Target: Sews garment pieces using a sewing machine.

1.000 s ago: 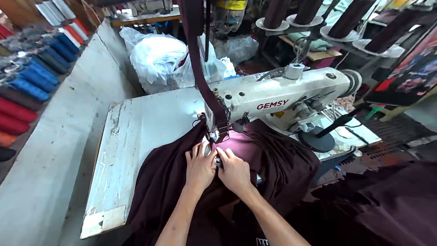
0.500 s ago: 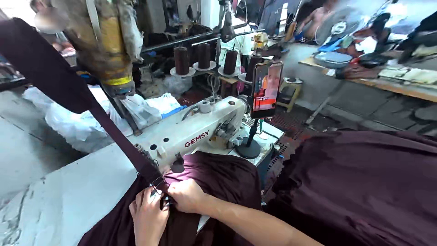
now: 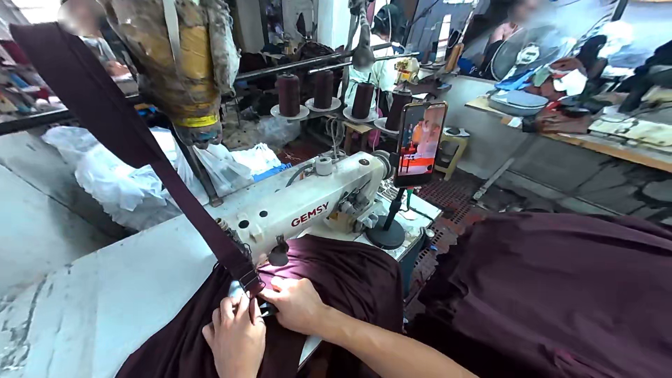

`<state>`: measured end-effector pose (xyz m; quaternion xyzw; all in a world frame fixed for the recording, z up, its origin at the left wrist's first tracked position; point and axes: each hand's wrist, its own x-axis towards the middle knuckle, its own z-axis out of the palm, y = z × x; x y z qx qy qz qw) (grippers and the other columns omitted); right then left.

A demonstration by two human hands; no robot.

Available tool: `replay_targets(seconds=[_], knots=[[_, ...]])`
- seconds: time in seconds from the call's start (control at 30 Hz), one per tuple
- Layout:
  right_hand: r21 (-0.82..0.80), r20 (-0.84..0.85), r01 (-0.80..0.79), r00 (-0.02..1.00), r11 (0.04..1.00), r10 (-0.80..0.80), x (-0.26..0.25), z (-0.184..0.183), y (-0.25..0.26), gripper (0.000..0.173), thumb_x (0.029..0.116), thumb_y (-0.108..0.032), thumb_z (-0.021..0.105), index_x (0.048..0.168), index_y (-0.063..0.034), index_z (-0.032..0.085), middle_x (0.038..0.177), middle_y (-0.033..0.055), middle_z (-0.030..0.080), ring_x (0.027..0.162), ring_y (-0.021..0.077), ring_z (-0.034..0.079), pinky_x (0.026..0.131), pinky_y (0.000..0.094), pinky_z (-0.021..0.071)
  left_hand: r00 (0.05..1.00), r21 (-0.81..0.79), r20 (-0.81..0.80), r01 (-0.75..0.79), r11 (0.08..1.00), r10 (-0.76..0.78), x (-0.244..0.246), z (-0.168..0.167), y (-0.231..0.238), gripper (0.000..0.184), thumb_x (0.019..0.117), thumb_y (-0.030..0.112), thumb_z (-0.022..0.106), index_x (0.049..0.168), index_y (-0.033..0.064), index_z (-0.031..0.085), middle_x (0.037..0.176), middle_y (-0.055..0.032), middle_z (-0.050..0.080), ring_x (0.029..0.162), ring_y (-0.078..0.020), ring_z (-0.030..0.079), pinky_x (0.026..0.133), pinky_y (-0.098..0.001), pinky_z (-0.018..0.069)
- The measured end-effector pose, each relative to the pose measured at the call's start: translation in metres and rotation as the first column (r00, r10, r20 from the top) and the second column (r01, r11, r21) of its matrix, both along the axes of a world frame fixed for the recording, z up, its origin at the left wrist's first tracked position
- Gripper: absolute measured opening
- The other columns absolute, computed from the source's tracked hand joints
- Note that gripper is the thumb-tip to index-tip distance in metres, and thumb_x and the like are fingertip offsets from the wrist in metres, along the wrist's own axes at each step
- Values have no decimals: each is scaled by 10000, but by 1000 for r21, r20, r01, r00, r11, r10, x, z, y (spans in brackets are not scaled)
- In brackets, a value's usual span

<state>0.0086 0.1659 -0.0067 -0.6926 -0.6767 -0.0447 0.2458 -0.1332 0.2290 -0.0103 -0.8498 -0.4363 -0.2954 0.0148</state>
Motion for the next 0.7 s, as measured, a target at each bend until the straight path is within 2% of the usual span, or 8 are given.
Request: replay_targets(seconds=[0.17,0.3,0.37,0.43,0.53,0.6,0.63,0.7], knots=[[-29,50,55,997,998,-54,-16,4,6,170,904,-129,629,1036,-116,735,826,65,688,709,246,696,533,446,540,966,-12,35,255,967,-254,-22,0,40,338,961,317,522,967,102,783,1060,-191,676,1006,-422,639,815,-615,485],[-87,135,151,981,985,-138,-40,14,8,175,951,-114,557,993,-63,719,803,78,690,635,246,683,504,419,538,913,6,10,407,914,-407,-25,5,89,449,956,436,472,971,117,788,1102,-205,687,1057,-447,636,849,-628,489],[-173,113,164,983,971,-146,-45,20,8,211,987,-106,518,1069,-49,703,879,102,699,667,266,690,536,434,553,907,-7,-2,421,907,-421,-20,10,106,431,933,398,485,949,82,778,1105,-217,682,1073,-459,631,875,-640,484],[-210,83,167,985,963,-152,-46,23,8,197,987,-107,512,1056,-53,689,881,106,700,683,273,696,545,442,553,924,-29,-18,381,924,-382,-18,17,111,345,917,309,528,953,67,771,1114,-230,674,1092,-472,619,889,-661,466],[-206,24,153,988,967,-151,-43,25,4,157,938,-105,582,1028,-64,705,903,113,716,733,294,713,575,483,561,977,-94,30,215,972,-213,-14,37,81,218,937,157,594,998,41,768,1163,-259,665,1141,-492,601,929,-683,434],[-152,0,130,991,980,-132,-38,20,1,180,909,-113,623,1058,-82,720,929,112,727,723,302,717,562,507,567,968,-203,210,179,963,-136,-16,41,52,235,974,143,581,1100,37,749,1165,-195,684,1112,-353,647,956,-527,516],[-148,-20,111,993,983,-115,-36,18,0,220,913,-113,620,1105,-91,724,957,114,733,737,311,720,571,518,568,939,-280,318,221,934,-127,-19,38,40,248,999,152,573,1150,26,723,1143,-157,700,1050,-257,681,922,-428,565],[-135,-44,84,995,987,-91,-33,15,0,270,910,-114,607,1147,-117,735,980,103,742,762,312,730,582,529,574,882,-380,450,332,863,-141,-26,24,27,273,1022,174,565,1212,25,691,1132,-114,724,997,-146,712,903,-325,590]])
